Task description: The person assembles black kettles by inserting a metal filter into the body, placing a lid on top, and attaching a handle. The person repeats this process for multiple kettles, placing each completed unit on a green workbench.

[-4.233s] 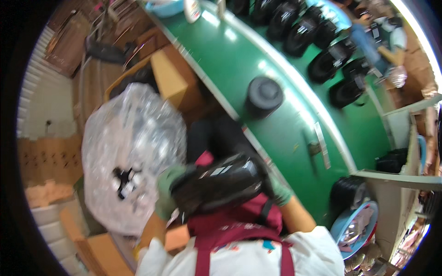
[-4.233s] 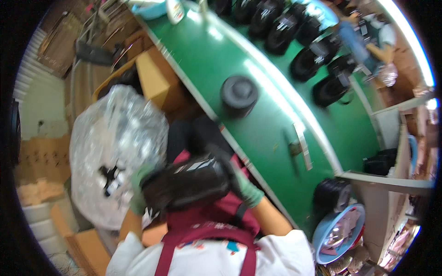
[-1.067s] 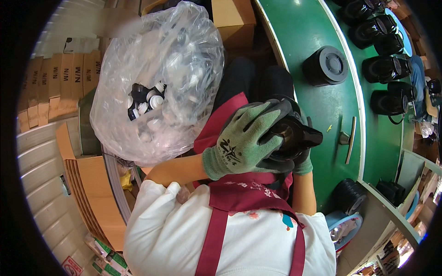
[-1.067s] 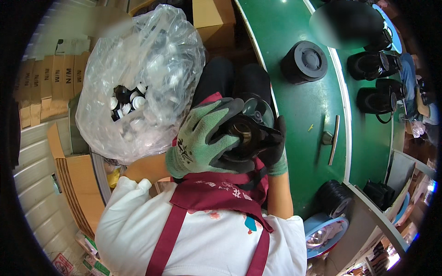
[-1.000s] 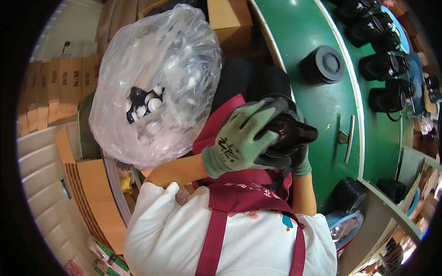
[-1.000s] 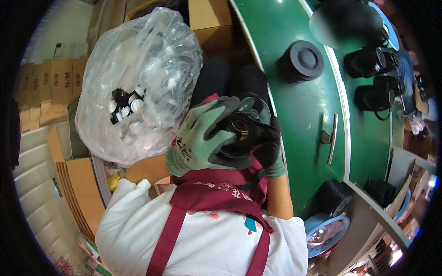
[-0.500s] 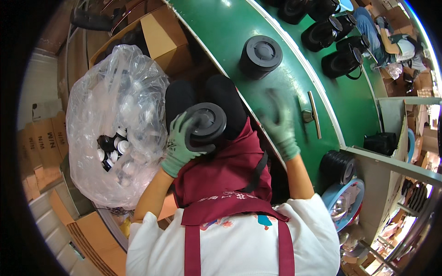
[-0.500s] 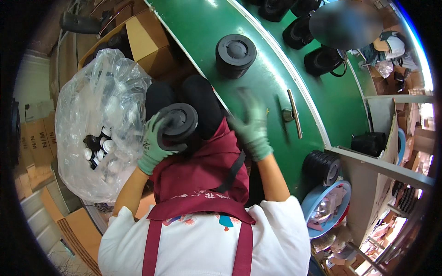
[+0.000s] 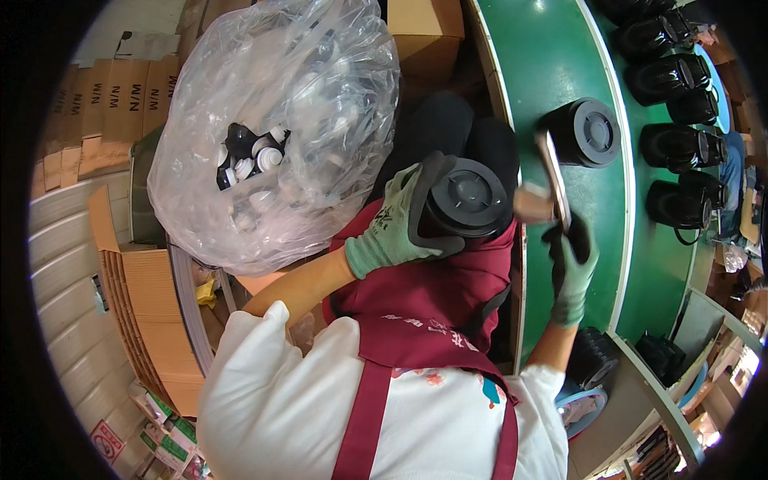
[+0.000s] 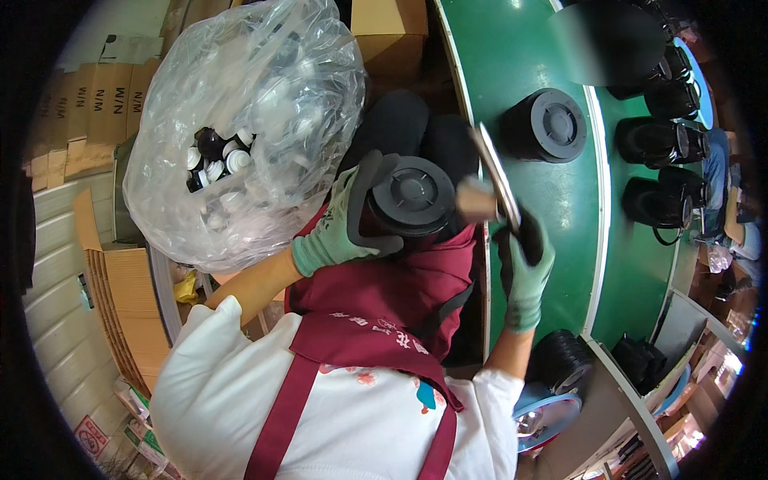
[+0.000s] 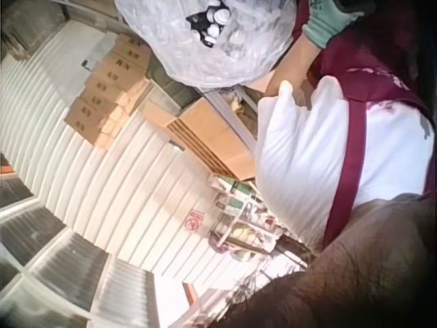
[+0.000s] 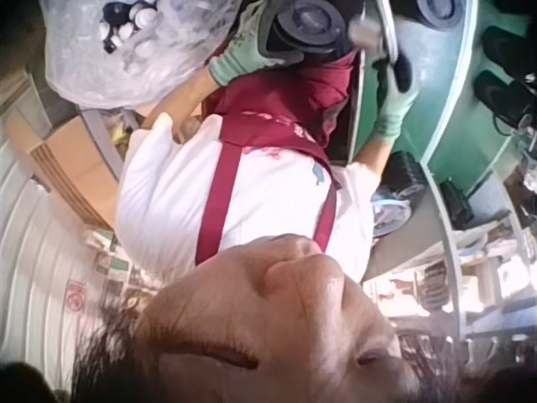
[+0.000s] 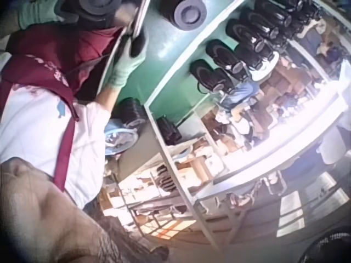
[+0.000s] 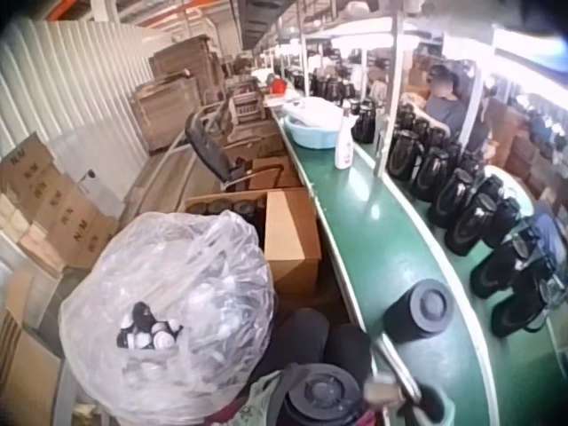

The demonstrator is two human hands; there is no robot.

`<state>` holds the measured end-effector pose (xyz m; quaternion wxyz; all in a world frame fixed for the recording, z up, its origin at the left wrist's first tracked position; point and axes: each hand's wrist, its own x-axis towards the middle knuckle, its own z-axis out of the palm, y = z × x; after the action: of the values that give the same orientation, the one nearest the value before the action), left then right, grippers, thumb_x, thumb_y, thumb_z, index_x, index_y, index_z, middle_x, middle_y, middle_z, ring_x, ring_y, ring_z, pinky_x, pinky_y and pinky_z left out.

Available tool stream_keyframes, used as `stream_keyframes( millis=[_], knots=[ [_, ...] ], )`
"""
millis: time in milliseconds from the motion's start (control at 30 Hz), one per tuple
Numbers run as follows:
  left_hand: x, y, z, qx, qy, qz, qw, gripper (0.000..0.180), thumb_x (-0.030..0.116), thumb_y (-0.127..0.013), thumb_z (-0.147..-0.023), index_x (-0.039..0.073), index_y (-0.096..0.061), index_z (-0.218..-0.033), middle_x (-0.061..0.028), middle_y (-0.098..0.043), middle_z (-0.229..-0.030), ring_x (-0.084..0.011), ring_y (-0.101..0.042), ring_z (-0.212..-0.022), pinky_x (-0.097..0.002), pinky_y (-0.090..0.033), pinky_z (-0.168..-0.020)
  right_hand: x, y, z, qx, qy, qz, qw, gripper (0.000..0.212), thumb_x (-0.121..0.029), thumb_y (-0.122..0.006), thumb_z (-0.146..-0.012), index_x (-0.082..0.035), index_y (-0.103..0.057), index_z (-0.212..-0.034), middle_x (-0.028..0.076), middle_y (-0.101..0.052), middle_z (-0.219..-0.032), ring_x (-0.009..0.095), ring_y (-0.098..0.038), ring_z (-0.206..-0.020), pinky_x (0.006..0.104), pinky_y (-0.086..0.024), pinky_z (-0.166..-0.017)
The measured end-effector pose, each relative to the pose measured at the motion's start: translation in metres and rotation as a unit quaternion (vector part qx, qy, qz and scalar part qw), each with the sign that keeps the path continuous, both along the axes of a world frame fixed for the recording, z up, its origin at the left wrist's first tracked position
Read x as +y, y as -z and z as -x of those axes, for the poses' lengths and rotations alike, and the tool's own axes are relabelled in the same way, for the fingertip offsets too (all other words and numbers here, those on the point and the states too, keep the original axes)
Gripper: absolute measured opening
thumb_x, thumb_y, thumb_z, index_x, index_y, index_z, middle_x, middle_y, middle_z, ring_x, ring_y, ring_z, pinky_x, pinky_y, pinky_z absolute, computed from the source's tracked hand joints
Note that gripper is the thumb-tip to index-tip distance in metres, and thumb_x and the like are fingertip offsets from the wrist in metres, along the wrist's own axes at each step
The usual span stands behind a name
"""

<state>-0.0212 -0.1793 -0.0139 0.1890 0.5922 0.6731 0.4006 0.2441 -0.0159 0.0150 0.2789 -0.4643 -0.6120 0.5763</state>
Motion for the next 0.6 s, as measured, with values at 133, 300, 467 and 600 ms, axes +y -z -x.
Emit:
stream_keyframes(
  millis=[133, 300, 467, 600],
  knots=[
    [0.011, -0.004, 0.014, -0.053, -0.136, -0.112, 0.983, 0.086, 0.021, -0.08, -0.083, -0.006, -0.036, -0.152, -0.0232, -0.047, -0.15, -0.0418, -0.044, -0.139, -0.0504, -0.034, -0.117, 0.046, -0.046, 0.074, -0.09, -0.209, -0.111, 0.967, 0.045, -0.007, -0.066, -0.089, -0.001, -0.063, -0.134, 0.017, -0.073, -0.11, 0.022, -0.072, -0.101, 0.034, -0.055, -0.09],
    [0.054, -0.069, 0.057, 0.127, -0.089, -0.114, 0.981, 0.051, 0.005, -0.071, -0.086, 0.001, -0.06, -0.136, -0.0198, -0.061, -0.134, -0.038, -0.056, -0.127, -0.0468, -0.042, -0.111, 0.046, -0.053, 0.115, -0.273, -0.354, -0.23, 0.864, 0.043, -0.026, -0.07, -0.087, -0.012, -0.068, -0.127, 0.017, -0.073, -0.107, 0.037, -0.071, -0.098, 0.0458, -0.057, -0.087],
    [0.07, -0.058, 0.036, 0.185, 0.044, 0.073, 0.979, 0.04, 0.029, -0.072, -0.088, 0.006, -0.068, -0.121, -0.0112, -0.066, -0.106, -0.0321, -0.063, -0.097, -0.0466, -0.049, -0.088, 0.068, -0.034, 0.113, -0.225, -0.382, -0.292, 0.847, 0.041, -0.024, -0.07, -0.085, -0.013, -0.07, -0.124, 0.012, -0.069, -0.104, 0.036, -0.067, -0.098, 0.0444, -0.055, -0.086],
    [0.074, -0.047, 0.042, 0.156, 0.067, 0.049, 0.984, 0.04, 0.032, -0.072, -0.088, 0.009, -0.069, -0.121, -0.012, -0.067, -0.1, -0.0319, -0.065, -0.093, -0.0444, -0.051, -0.083, 0.046, -0.038, 0.109, -0.235, -0.368, -0.341, 0.832, 0.055, -0.02, -0.07, -0.081, -0.009, -0.063, -0.135, 0.014, -0.065, -0.112, 0.036, -0.063, -0.101, 0.0443, -0.052, -0.09]
  ],
)
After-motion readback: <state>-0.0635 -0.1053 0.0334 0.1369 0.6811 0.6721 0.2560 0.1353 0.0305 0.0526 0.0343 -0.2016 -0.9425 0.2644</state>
